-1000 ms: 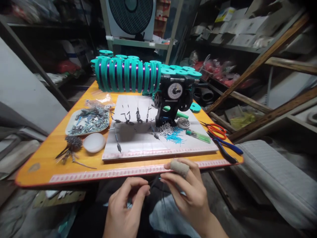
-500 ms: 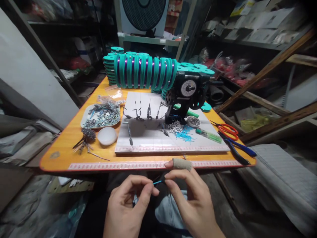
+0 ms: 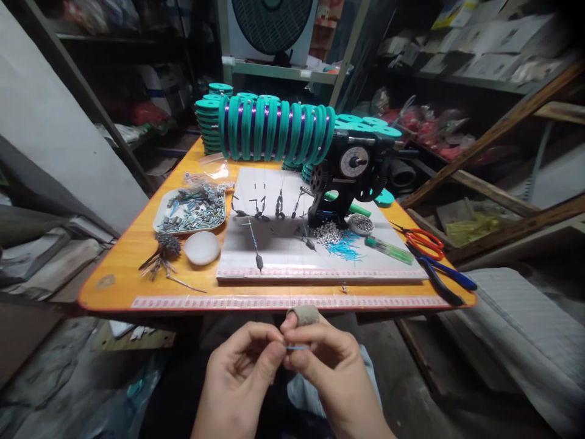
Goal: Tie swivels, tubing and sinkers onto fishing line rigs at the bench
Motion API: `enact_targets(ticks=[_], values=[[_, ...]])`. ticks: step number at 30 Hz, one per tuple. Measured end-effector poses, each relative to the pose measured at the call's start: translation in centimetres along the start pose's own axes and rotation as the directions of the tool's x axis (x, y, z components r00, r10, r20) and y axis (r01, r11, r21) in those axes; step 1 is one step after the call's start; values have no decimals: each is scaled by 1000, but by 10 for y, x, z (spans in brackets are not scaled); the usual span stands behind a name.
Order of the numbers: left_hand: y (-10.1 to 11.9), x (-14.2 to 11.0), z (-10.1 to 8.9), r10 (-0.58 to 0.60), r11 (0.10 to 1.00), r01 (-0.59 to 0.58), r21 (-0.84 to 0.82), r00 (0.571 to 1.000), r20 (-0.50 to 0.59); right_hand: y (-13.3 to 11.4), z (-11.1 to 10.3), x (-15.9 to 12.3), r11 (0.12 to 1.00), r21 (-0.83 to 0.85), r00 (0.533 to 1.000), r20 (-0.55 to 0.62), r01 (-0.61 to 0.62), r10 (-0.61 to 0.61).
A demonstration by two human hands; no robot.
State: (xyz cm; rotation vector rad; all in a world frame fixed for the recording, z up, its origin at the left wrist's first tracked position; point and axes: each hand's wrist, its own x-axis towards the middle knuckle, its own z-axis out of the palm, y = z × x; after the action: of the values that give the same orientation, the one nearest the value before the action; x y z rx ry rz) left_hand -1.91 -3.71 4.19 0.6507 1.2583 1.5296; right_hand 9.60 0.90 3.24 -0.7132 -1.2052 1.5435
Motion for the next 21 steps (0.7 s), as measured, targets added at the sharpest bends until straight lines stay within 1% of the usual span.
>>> enact_targets(ticks=[2,3,4,5,6,7,9,10,12,14,15,17,21], values=[[-1,1,-2,2,1000,-2,17,1000,9,-1,0,1,997,-48,998,4,63,-63],[-2,1,-4,16,999,-16,33,1000,6,-3,-1,1,989,-110,995,1,103,-103],[-3,2,-5,51,997,-51,57,999,0,-4,-1,1,968,-202,988,1,149,-152],[-4,3,-8,110,989,-109,96,994,0,-6,-2,0,927,-316,978,10,202,-209],[-4,4,-10,190,971,-188,150,982,5,-8,-4,0,862,-438,963,36,256,-268],[-5,5,-13,281,936,-279,215,959,21,-10,-5,-1,777,-548,943,77,310,-322],[-5,7,-17,442,823,-447,351,892,99,-12,-9,-3,598,-692,899,178,404,-401],[-5,8,-18,491,761,-505,407,858,147,-13,-10,-4,525,-730,878,224,439,-423],[-5,9,-20,539,659,-580,479,808,238,-13,-12,-5,409,-776,847,287,479,-447],[-6,9,-20,562,584,-628,514,770,302,-12,-13,-6,317,-811,830,328,492,-451],[-7,9,-19,575,556,-644,525,754,317,-12,-13,-6,281,-822,826,347,496,-445],[-10,7,-17,597,528,-654,542,739,312,-12,-13,-7,222,-830,812,383,511,-440],[-15,3,-13,602,535,-623,571,755,259,-13,-13,-7,128,-833,785,440,538,-436]])
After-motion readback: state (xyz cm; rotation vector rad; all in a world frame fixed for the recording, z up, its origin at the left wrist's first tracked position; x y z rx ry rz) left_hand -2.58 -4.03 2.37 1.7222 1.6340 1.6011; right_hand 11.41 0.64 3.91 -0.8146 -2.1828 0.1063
